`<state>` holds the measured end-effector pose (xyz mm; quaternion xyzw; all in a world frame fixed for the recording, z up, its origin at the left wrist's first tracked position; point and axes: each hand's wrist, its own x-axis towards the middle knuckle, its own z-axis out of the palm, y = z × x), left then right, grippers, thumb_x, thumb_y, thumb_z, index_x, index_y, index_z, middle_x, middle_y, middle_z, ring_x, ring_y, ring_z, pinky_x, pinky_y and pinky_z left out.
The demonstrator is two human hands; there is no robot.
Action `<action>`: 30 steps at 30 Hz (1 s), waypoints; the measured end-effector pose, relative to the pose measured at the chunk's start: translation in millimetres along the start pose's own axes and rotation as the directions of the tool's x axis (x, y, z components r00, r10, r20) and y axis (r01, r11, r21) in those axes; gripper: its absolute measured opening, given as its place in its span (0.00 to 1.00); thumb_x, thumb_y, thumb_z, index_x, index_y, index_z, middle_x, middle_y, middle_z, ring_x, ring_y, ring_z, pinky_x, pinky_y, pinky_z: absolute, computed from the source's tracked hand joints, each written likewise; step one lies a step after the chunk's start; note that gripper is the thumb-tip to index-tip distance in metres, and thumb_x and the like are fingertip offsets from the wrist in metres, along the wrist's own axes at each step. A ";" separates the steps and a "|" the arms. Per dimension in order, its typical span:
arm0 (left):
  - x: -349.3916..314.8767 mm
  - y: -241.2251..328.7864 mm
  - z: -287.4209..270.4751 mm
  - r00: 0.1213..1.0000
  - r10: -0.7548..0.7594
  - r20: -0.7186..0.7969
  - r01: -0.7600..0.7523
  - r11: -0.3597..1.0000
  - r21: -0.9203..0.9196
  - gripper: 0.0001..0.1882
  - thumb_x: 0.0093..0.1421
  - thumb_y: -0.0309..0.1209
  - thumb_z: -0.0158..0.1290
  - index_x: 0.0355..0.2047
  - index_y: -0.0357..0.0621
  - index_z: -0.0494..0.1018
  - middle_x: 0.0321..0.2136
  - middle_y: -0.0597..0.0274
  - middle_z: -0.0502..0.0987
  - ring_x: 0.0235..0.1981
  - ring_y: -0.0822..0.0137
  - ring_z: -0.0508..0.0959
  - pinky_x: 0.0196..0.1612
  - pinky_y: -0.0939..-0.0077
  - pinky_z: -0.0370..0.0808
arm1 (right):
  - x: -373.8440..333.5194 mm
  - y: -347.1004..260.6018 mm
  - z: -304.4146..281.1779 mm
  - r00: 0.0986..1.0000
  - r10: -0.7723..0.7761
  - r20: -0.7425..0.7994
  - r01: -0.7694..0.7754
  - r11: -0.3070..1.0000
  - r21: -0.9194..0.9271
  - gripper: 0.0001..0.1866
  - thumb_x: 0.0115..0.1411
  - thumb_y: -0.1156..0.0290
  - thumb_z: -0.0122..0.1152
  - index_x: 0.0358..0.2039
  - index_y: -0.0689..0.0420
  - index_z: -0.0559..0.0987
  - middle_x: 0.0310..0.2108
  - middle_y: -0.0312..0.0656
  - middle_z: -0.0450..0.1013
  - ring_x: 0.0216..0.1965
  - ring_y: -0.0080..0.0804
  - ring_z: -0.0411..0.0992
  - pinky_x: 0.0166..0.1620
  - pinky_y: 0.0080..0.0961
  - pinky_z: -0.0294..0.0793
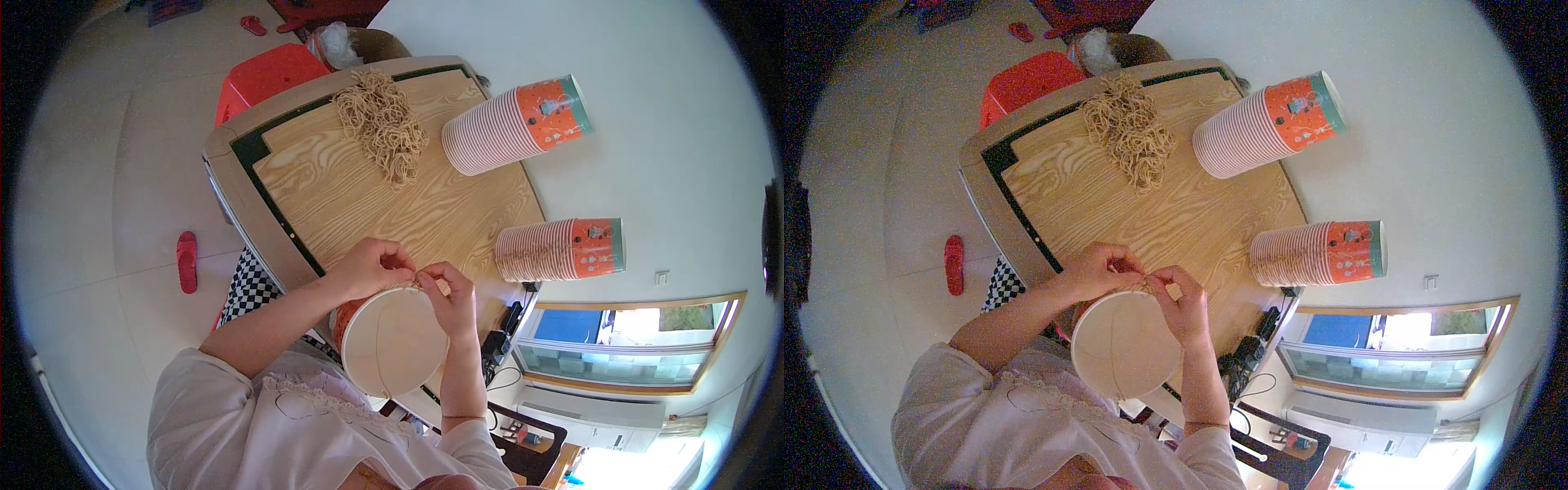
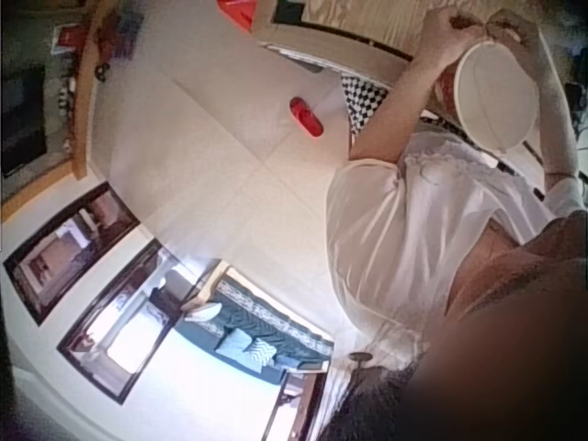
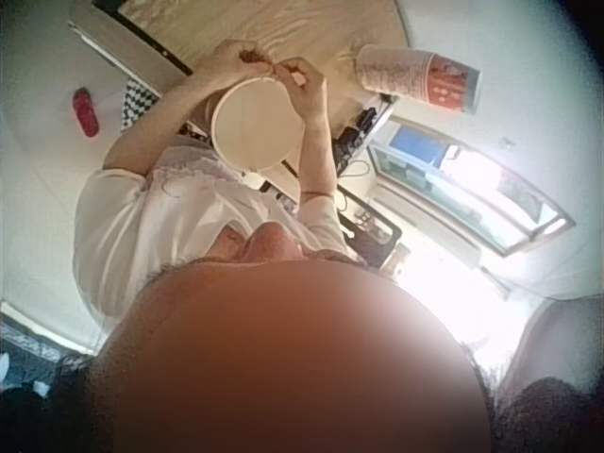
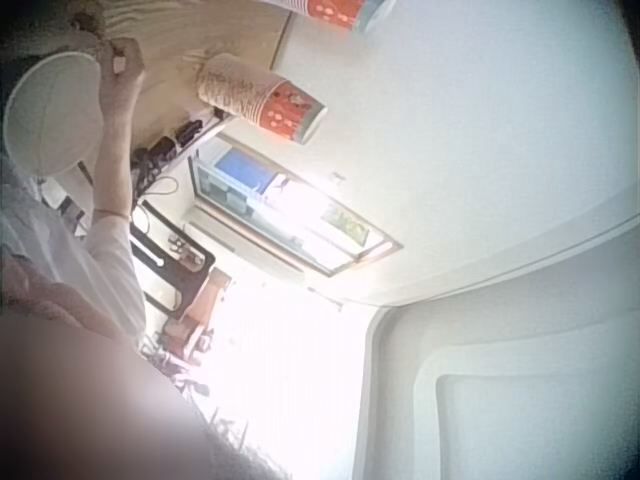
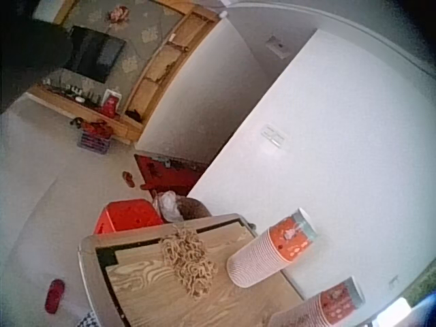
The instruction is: Tying pieces of string through pre-punched holes in paper cups.
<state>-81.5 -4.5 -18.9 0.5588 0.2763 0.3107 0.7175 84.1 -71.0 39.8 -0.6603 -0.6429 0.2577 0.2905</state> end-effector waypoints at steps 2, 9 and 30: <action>-0.6 0.2 0.9 0.999 0.006 -0.034 -0.006 1.000 0.012 0.06 0.51 0.27 0.57 0.29 0.37 0.75 0.24 0.63 0.77 0.27 0.75 0.75 0.33 0.79 0.73 | 0.2 0.4 1.2 1.000 0.004 0.009 -0.004 1.000 0.005 0.03 0.56 0.79 0.56 0.30 0.64 0.76 0.27 0.37 0.74 0.31 0.20 0.71 0.37 0.17 0.70; 2.1 -13.6 -7.7 1.000 0.002 -0.027 -0.005 0.990 -0.138 0.05 0.52 0.25 0.56 0.29 0.37 0.74 0.26 0.63 0.77 0.29 0.75 0.76 0.36 0.80 0.72 | 1.4 6.3 0.6 0.997 0.017 0.071 -0.022 0.997 0.069 0.06 0.57 0.78 0.55 0.35 0.63 0.71 0.30 0.37 0.72 0.33 0.21 0.71 0.38 0.19 0.72; -15.3 -10.6 -28.3 0.997 -0.060 -0.041 0.048 0.967 -0.250 0.06 0.53 0.27 0.57 0.31 0.38 0.75 0.26 0.64 0.77 0.30 0.77 0.75 0.37 0.82 0.71 | 4.4 -2.1 0.9 0.990 0.006 0.143 -0.042 0.967 0.251 0.09 0.53 0.83 0.58 0.35 0.62 0.69 0.29 0.38 0.71 0.33 0.24 0.72 0.40 0.20 0.72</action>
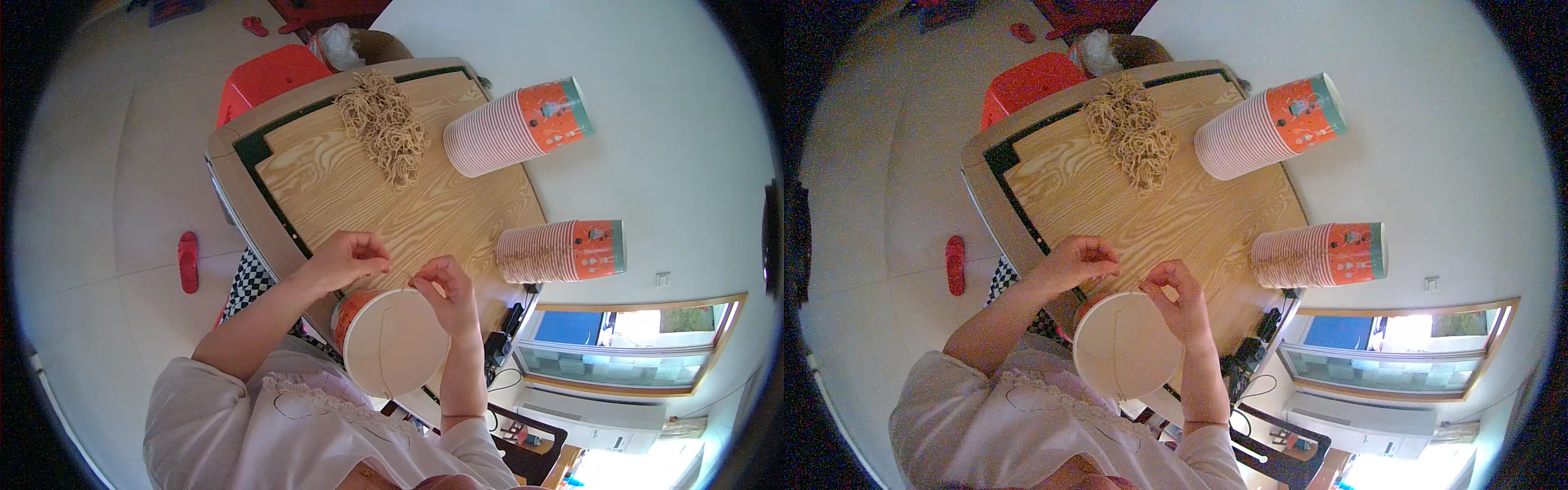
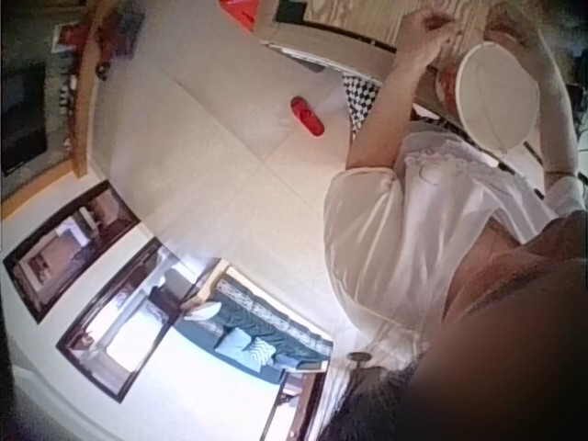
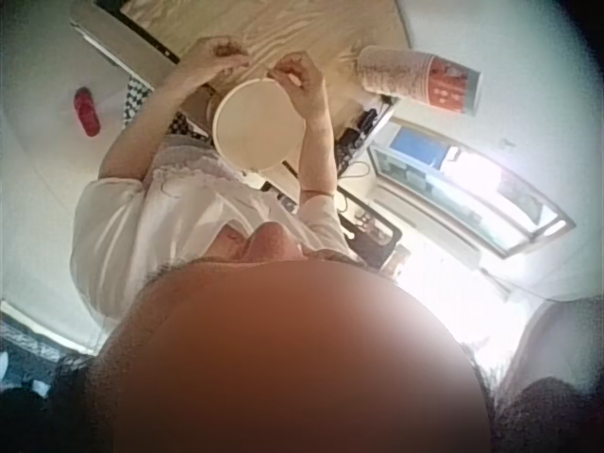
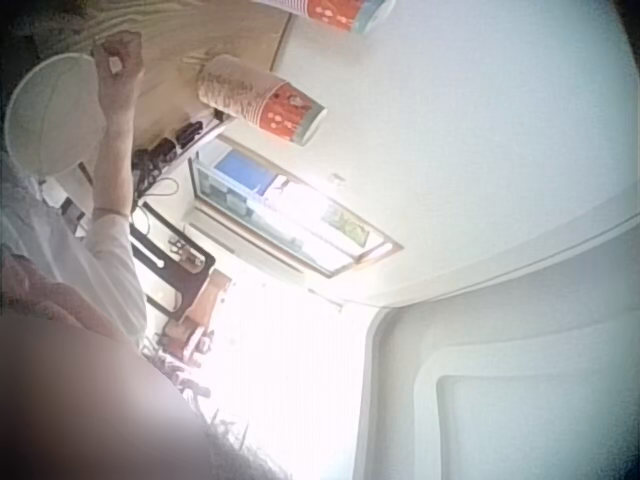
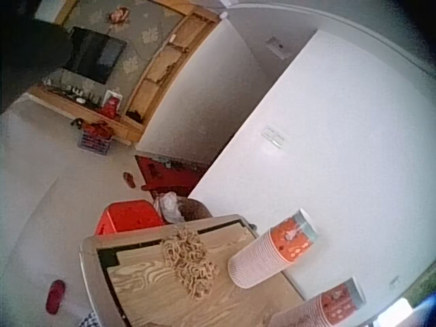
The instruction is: Tying pieces of string through pre-punched holes in paper cups.
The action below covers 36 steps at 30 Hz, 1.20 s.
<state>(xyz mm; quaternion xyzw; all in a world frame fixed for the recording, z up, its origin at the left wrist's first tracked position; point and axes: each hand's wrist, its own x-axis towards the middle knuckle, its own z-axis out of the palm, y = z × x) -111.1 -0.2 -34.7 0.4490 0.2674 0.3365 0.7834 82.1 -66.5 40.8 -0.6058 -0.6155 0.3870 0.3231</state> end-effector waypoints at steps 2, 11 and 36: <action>-0.5 2.5 1.3 1.000 -0.023 -0.004 0.023 0.999 0.043 0.08 0.54 0.29 0.57 0.32 0.37 0.75 0.27 0.64 0.77 0.30 0.76 0.75 0.36 0.82 0.71 | -0.9 0.0 -0.2 1.000 0.004 -0.004 -0.004 1.000 0.015 0.09 0.53 0.83 0.58 0.35 0.62 0.69 0.29 0.38 0.71 0.33 0.24 0.72 0.40 0.20 0.71; 6.1 5.7 22.0 0.986 0.048 0.159 -0.070 0.988 0.136 0.12 0.54 0.32 0.58 0.37 0.38 0.75 0.27 0.64 0.77 0.29 0.76 0.75 0.34 0.81 0.72 | -3.8 -1.0 -1.2 1.000 -0.021 -0.017 0.020 0.998 -0.060 0.09 0.53 0.84 0.58 0.35 0.62 0.69 0.29 0.36 0.70 0.34 0.22 0.70 0.40 0.18 0.70; 9.0 -0.8 25.2 0.995 0.075 0.061 -0.072 0.996 -0.053 0.06 0.55 0.25 0.54 0.32 0.37 0.73 0.27 0.65 0.76 0.29 0.77 0.74 0.34 0.83 0.71 | 2.7 0.4 -1.5 1.000 0.014 0.022 -0.014 1.000 -0.021 0.07 0.53 0.82 0.59 0.33 0.63 0.73 0.30 0.35 0.71 0.34 0.21 0.70 0.41 0.18 0.70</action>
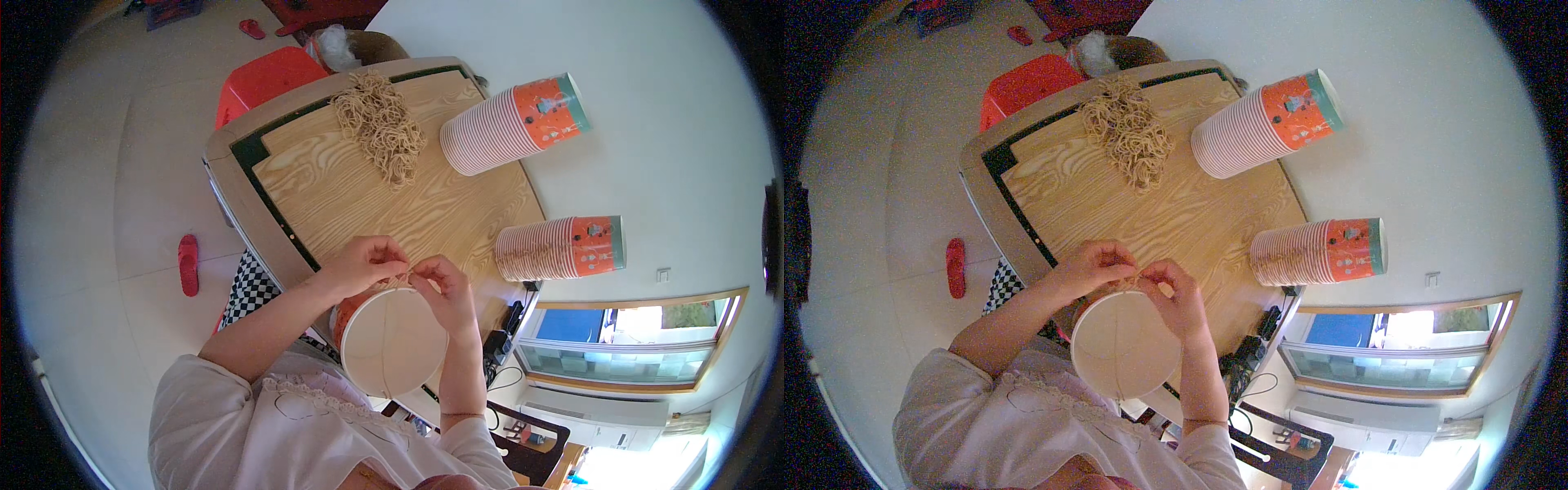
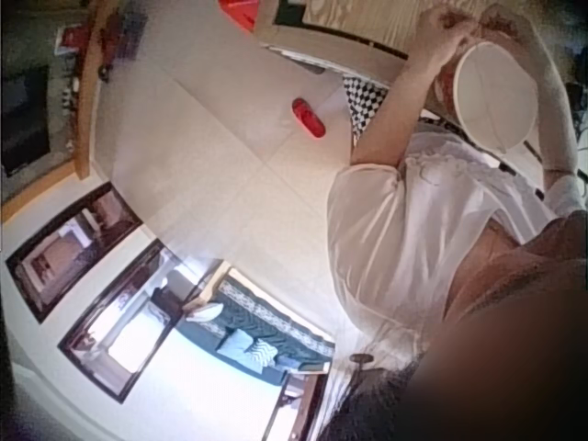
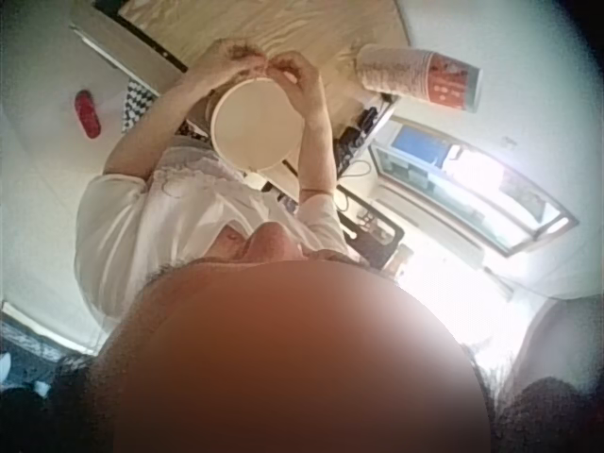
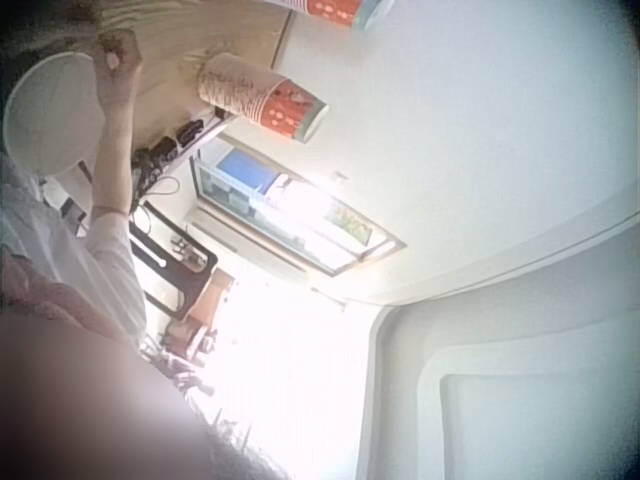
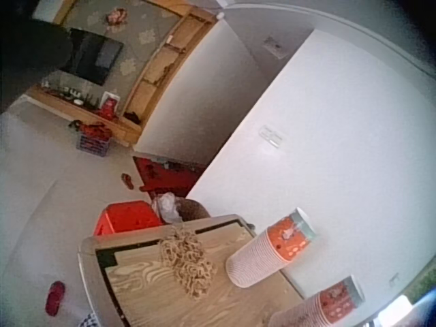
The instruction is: Tying pieces of string through pre-punched holes in paper cups.
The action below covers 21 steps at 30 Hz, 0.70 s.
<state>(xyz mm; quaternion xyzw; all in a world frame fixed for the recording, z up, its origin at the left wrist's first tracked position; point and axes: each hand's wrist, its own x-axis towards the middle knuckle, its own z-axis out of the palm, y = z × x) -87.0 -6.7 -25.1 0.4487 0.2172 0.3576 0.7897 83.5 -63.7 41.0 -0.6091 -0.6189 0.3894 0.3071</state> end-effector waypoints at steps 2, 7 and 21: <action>-0.6 3.4 -1.1 0.993 -0.119 0.003 0.119 0.990 -0.076 0.06 0.56 0.27 0.55 0.32 0.38 0.72 0.27 0.66 0.76 0.29 0.77 0.74 0.35 0.83 0.71 | -0.9 -0.5 -0.4 1.000 -0.003 -0.018 0.002 1.000 -0.011 0.06 0.53 0.82 0.58 0.32 0.63 0.73 0.30 0.35 0.71 0.33 0.20 0.70 0.41 0.18 0.70; -4.2 1.1 -3.5 0.996 -0.072 0.046 0.072 0.997 0.013 0.08 0.56 0.29 0.55 0.33 0.38 0.73 0.27 0.65 0.76 0.29 0.76 0.75 0.35 0.82 0.71 | -0.7 -0.8 0.5 0.999 -0.004 -0.037 0.003 1.000 -0.015 0.05 0.53 0.82 0.58 0.31 0.63 0.73 0.29 0.35 0.71 0.33 0.19 0.70 0.40 0.17 0.69; -7.9 0.3 -8.4 0.998 -0.036 0.046 0.024 0.973 0.230 0.08 0.54 0.28 0.55 0.31 0.36 0.75 0.25 0.65 0.77 0.28 0.77 0.75 0.33 0.83 0.71 | -1.6 -1.0 0.7 0.998 0.019 -0.054 -0.025 0.995 -0.100 0.04 0.53 0.81 0.58 0.32 0.63 0.75 0.29 0.35 0.73 0.33 0.17 0.70 0.39 0.16 0.69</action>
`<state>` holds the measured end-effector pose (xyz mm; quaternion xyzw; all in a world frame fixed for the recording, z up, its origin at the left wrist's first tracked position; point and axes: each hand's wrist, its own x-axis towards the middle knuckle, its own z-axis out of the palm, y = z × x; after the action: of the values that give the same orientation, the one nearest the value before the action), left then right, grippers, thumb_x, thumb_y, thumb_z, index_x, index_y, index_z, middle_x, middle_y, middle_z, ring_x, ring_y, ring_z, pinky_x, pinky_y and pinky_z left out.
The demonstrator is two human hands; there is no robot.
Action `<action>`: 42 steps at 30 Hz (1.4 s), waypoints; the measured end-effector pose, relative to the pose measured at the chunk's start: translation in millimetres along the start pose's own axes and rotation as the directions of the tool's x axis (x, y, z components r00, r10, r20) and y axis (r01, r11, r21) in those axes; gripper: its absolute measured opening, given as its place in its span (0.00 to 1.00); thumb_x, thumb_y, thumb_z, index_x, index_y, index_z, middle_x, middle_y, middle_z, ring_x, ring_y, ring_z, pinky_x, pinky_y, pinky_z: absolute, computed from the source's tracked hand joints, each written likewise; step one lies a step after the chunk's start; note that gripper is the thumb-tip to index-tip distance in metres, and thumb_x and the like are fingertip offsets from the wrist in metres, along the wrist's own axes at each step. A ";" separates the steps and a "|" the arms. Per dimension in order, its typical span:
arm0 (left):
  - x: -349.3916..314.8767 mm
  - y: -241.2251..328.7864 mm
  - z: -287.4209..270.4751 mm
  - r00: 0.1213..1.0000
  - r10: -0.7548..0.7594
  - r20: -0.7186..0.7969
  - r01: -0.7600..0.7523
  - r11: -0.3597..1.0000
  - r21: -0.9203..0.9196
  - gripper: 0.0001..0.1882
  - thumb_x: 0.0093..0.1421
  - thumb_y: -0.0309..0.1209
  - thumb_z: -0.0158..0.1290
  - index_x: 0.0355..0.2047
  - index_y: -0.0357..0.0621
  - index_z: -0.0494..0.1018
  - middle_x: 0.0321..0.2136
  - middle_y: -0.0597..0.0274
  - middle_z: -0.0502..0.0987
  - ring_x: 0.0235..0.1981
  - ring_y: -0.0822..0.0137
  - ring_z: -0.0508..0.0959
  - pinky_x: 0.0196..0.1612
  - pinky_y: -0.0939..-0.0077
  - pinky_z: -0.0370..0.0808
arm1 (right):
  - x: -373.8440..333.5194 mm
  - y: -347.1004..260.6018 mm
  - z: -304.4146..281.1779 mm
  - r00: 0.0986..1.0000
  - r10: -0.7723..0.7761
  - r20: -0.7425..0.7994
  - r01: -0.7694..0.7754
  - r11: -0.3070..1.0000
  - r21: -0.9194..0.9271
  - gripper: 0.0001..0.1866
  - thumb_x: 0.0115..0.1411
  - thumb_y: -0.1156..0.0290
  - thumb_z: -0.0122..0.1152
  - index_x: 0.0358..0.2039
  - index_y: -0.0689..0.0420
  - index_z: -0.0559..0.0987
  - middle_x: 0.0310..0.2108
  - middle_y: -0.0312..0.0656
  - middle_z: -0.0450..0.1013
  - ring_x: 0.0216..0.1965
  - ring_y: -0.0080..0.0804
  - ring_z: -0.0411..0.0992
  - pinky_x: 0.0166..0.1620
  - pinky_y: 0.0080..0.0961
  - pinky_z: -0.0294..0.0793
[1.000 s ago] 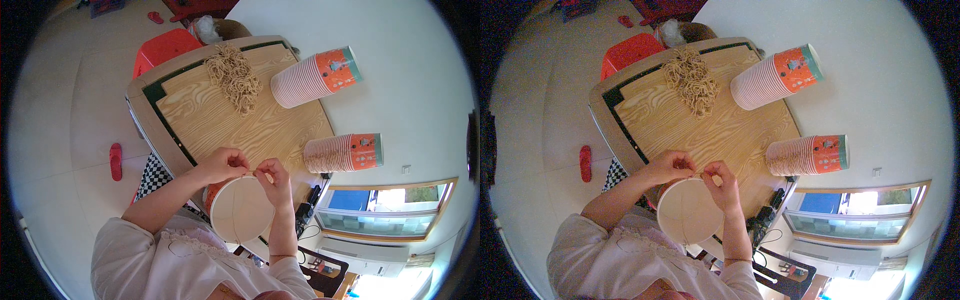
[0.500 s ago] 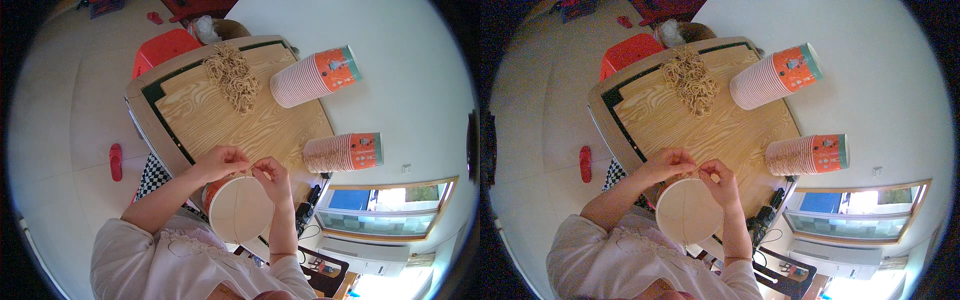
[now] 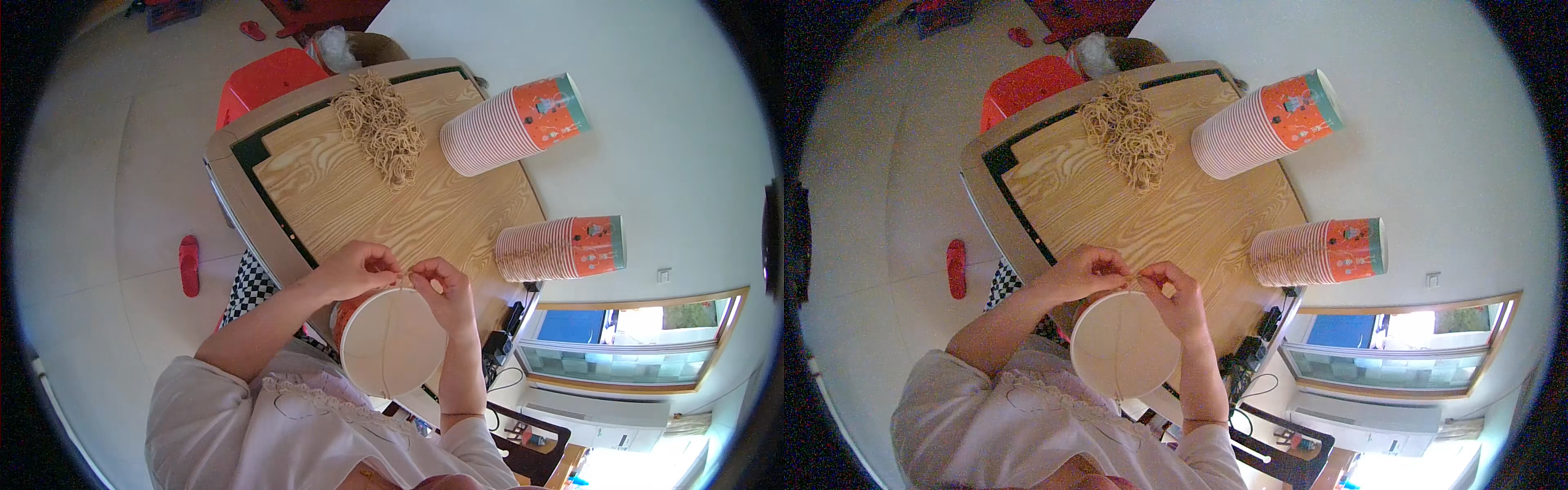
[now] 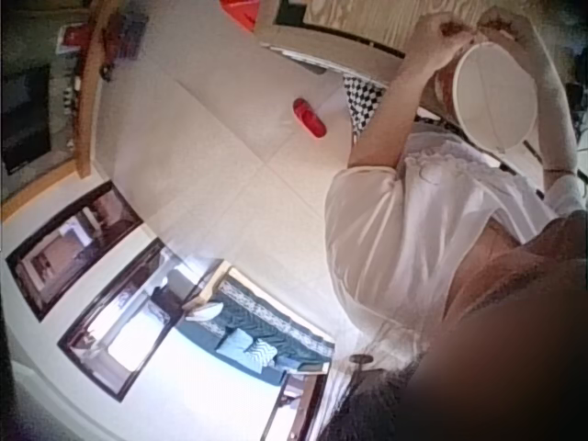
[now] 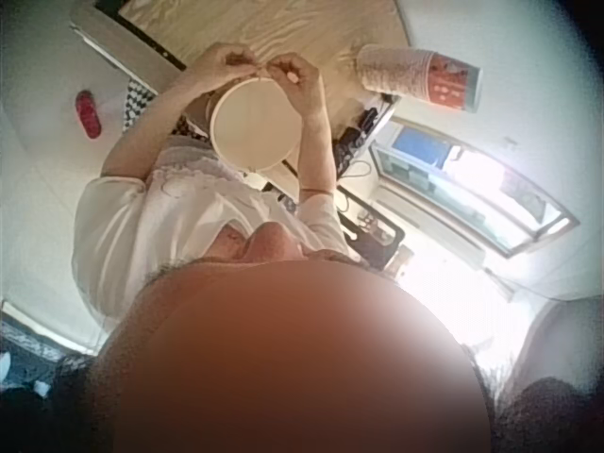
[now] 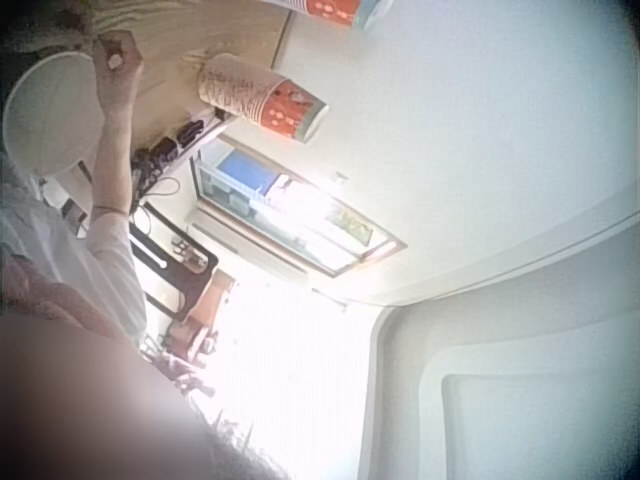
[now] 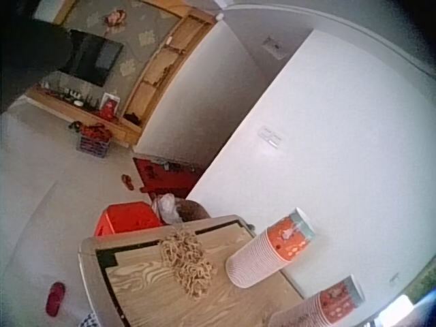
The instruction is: Tying pieces of string through pre-punched holes in paper cups.
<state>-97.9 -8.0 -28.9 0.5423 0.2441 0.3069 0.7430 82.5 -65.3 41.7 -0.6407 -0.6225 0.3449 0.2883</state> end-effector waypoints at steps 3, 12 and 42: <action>1.1 -7.6 -1.3 1.000 0.018 0.010 -0.018 1.000 0.017 0.08 0.54 0.29 0.56 0.32 0.37 0.75 0.26 0.65 0.77 0.27 0.77 0.74 0.32 0.83 0.71 | -0.2 -0.2 0.1 1.000 -0.013 -0.007 0.013 1.000 0.003 0.04 0.53 0.81 0.58 0.32 0.63 0.76 0.29 0.35 0.73 0.32 0.18 0.70 0.39 0.16 0.69; 9.6 -0.9 9.2 1.000 -0.017 -0.027 0.015 0.997 -0.074 0.10 0.56 0.33 0.55 0.33 0.38 0.74 0.26 0.65 0.76 0.28 0.76 0.74 0.31 0.82 0.70 | -3.7 0.0 0.7 0.998 -0.055 -0.036 0.054 0.998 -0.008 0.06 0.53 0.83 0.58 0.32 0.64 0.76 0.31 0.38 0.73 0.35 0.21 0.71 0.42 0.17 0.69; 5.4 6.5 12.0 0.999 -0.045 -0.007 0.045 0.995 0.090 0.11 0.53 0.34 0.57 0.31 0.39 0.74 0.25 0.64 0.76 0.27 0.75 0.74 0.31 0.79 0.71 | -7.2 1.6 -0.9 0.994 -0.064 -0.093 0.064 0.998 0.002 0.07 0.52 0.84 0.59 0.32 0.64 0.77 0.31 0.38 0.73 0.36 0.22 0.71 0.42 0.18 0.69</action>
<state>-87.1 -10.5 -19.3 0.5689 0.2715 0.2802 0.7240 84.2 -72.5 41.5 -0.6350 -0.6279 0.3067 0.3294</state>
